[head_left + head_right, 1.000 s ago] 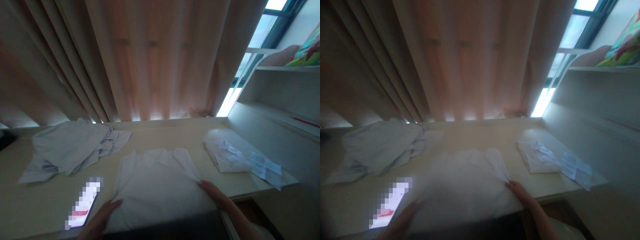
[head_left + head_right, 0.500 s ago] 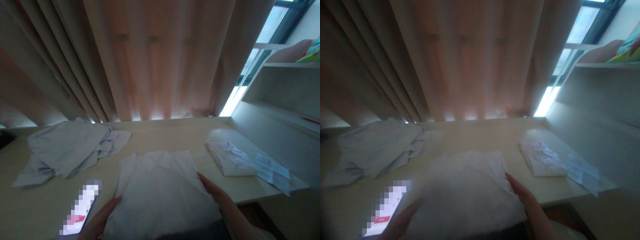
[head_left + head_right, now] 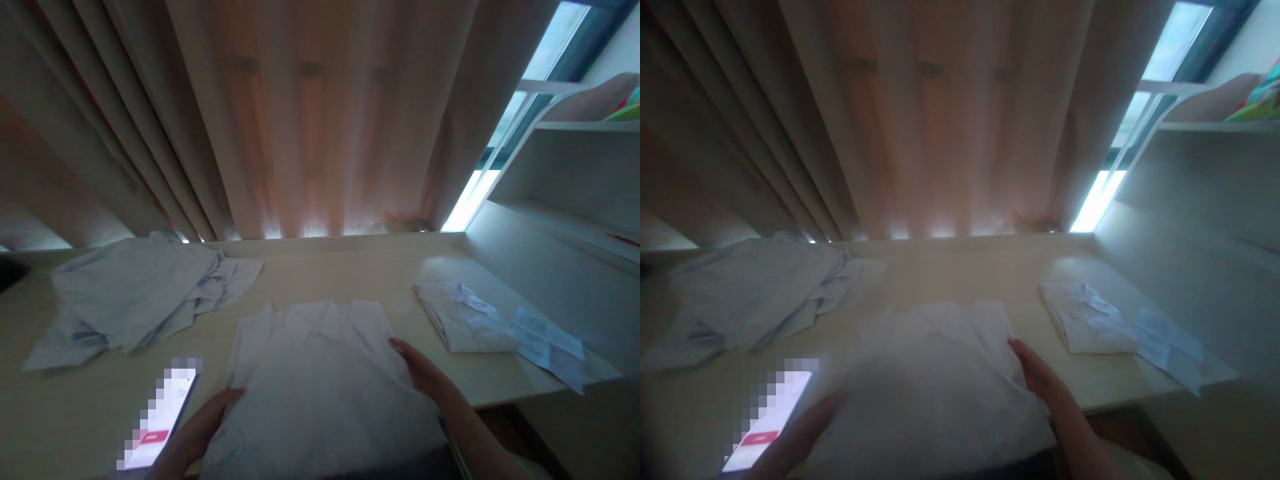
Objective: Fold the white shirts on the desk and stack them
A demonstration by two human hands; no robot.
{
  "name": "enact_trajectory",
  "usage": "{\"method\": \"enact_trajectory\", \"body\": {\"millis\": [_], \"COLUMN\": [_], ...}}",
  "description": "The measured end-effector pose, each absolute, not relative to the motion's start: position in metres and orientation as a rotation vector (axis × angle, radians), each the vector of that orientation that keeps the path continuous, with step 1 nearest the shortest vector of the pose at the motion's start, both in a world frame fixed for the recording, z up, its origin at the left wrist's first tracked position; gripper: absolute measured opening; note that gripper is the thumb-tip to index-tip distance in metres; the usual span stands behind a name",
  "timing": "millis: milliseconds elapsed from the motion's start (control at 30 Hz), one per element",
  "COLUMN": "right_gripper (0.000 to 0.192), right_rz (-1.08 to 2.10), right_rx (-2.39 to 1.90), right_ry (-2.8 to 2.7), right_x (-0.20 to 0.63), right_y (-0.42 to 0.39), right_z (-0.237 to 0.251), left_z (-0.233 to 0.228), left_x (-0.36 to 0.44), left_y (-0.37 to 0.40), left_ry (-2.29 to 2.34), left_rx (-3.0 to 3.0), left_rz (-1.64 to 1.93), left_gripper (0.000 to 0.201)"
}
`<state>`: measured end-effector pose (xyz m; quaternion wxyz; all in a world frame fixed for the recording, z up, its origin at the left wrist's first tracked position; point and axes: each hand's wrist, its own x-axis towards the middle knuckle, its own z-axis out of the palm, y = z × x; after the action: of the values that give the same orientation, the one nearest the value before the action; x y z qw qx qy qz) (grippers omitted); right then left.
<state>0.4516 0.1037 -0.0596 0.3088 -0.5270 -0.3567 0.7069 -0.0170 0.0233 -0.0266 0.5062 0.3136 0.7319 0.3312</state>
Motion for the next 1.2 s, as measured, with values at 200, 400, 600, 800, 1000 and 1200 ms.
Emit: {"method": "enact_trajectory", "body": {"millis": [200, 400, 600, 800, 1000, 1200], "right_gripper": [0.041, 0.043, 0.037, 0.040, 0.045, 0.038], "right_rz": [1.707, 1.722, 1.430, 1.114, 0.693, 0.214], "right_rx": [-1.324, -1.382, -1.553, -1.631, -1.658, -1.538], "right_ry": [-0.870, -1.055, -1.090, -1.211, -1.384, -2.101], "right_x": [0.445, 0.434, 0.431, 0.431, 0.417, 0.369], "right_y": [0.129, 0.159, 0.199, 0.226, 0.208, 0.124], "right_z": [-0.056, -0.056, -0.071, -0.080, -0.071, -0.086], "left_z": [-0.034, -0.048, -0.050, -0.041, -0.059, -0.093], "left_x": [-0.015, -0.026, -0.029, -0.028, 0.008, 0.057], "left_y": [0.040, 0.053, 0.083, 0.116, 0.108, 0.069], "left_ry": [1.496, 1.499, 1.822, 1.978, 2.056, 2.048], "left_rx": [0.464, 0.542, 0.753, 1.119, 1.831, 2.328], "left_rz": [0.868, 0.819, 0.921, 0.895, 0.826, 0.266], "left_gripper": [0.034, 0.043, 0.035, 0.049, 0.043, 0.052]}}
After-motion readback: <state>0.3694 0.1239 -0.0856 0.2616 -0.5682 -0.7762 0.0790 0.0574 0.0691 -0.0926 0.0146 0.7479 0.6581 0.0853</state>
